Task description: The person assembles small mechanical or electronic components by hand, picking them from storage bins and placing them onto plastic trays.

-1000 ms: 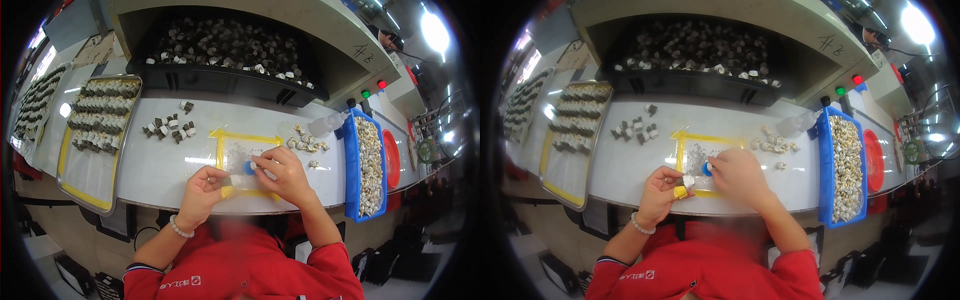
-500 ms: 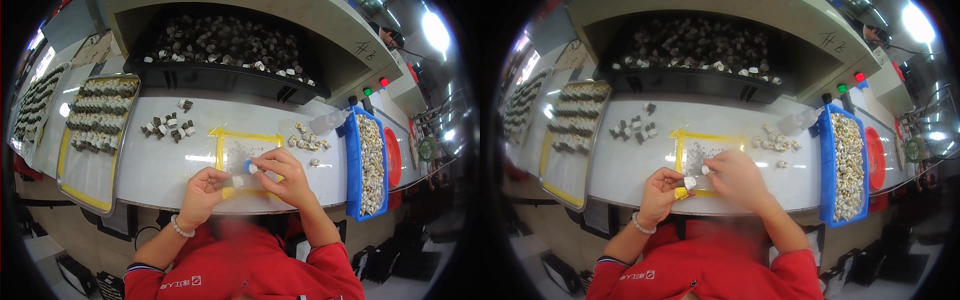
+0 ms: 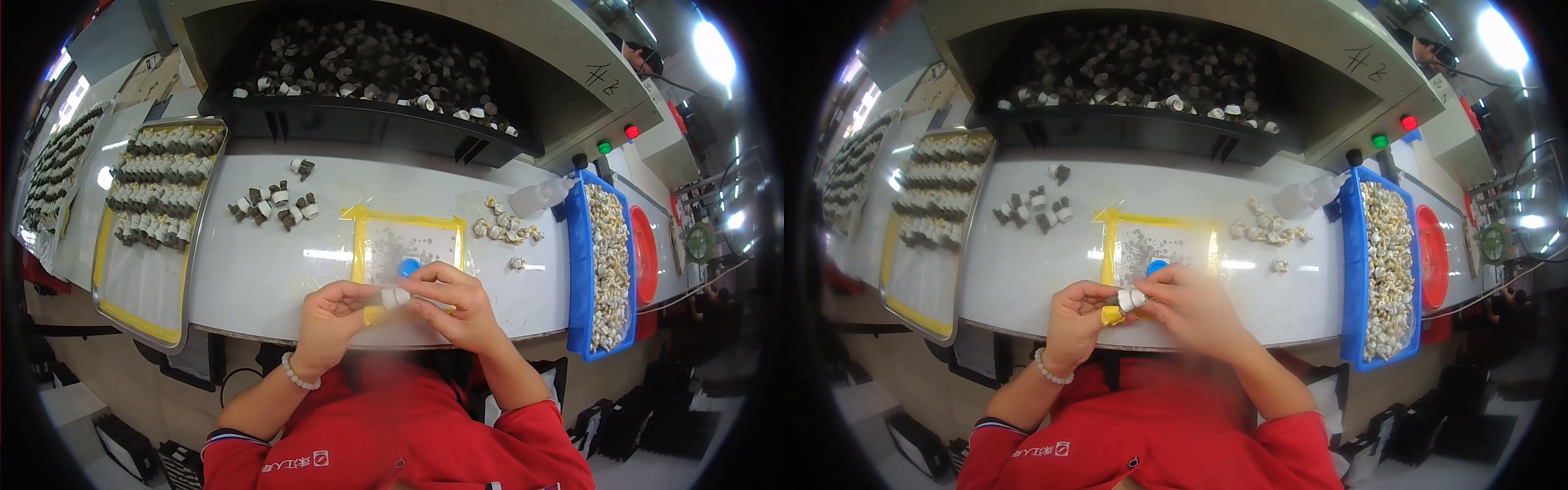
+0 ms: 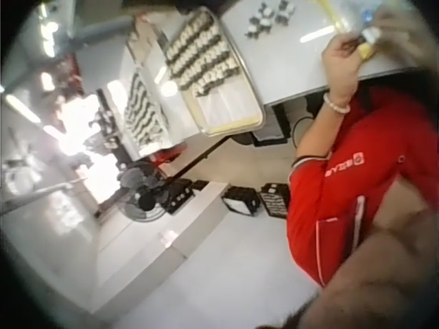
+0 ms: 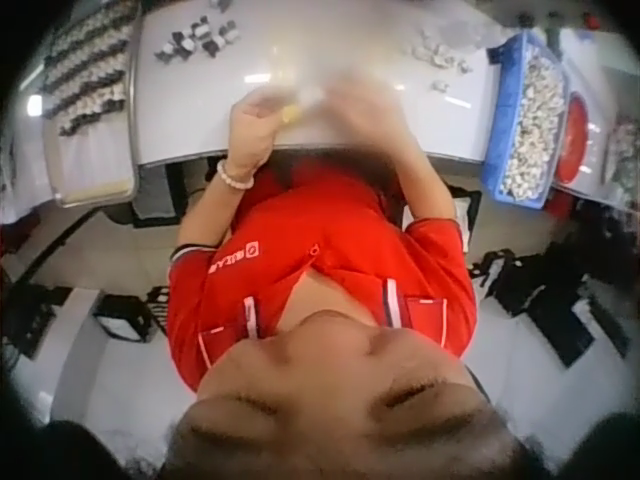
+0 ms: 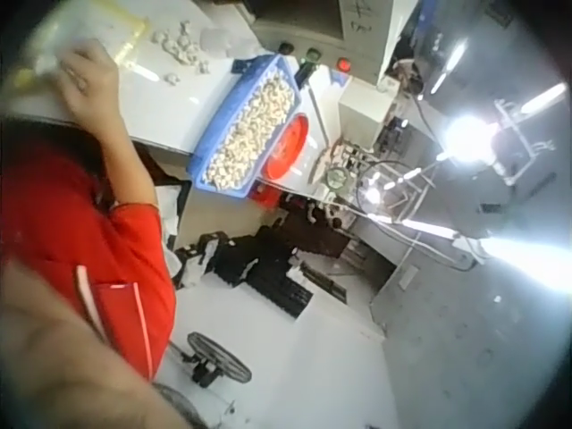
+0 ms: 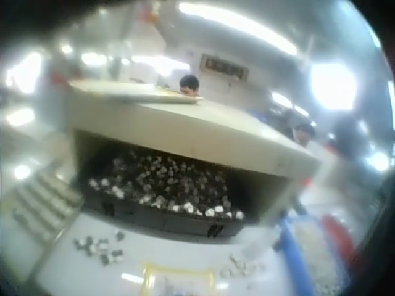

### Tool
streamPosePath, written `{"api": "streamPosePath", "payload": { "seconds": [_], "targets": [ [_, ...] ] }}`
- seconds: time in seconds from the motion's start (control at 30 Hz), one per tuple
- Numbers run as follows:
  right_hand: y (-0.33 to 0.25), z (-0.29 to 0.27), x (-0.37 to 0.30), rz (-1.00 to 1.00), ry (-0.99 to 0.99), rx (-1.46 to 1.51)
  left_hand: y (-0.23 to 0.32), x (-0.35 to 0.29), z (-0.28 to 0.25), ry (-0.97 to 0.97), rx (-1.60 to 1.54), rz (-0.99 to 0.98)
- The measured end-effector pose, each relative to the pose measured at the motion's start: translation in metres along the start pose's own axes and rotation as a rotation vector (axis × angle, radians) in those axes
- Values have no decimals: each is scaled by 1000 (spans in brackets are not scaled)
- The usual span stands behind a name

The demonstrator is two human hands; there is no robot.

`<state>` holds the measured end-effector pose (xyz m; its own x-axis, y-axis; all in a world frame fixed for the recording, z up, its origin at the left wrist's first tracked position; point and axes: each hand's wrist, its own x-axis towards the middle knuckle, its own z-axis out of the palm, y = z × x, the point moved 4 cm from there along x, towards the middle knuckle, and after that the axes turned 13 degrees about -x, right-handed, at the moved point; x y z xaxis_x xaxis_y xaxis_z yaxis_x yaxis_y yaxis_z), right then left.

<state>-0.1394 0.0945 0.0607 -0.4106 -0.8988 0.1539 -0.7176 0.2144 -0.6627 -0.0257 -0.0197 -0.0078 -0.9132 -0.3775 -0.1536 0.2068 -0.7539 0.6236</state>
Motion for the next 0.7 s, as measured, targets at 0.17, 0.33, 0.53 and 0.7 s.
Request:
{"api": "streamPosePath", "payload": {
  "seconds": [0.17,0.33,0.53,0.7],
  "targets": [
    [1,3,-4,64,-72,63,-2,-4,1,-47,37,-1],
    [5,3,-5,14,-25,102,-4,-3,0,-55,83,-22],
    [14,0,-17,24,27,157,-1,1,10,-64,114,-7],
    [35,-44,-39,99,244,-379,6,-4,4,4,92,-25]
  ]
}}
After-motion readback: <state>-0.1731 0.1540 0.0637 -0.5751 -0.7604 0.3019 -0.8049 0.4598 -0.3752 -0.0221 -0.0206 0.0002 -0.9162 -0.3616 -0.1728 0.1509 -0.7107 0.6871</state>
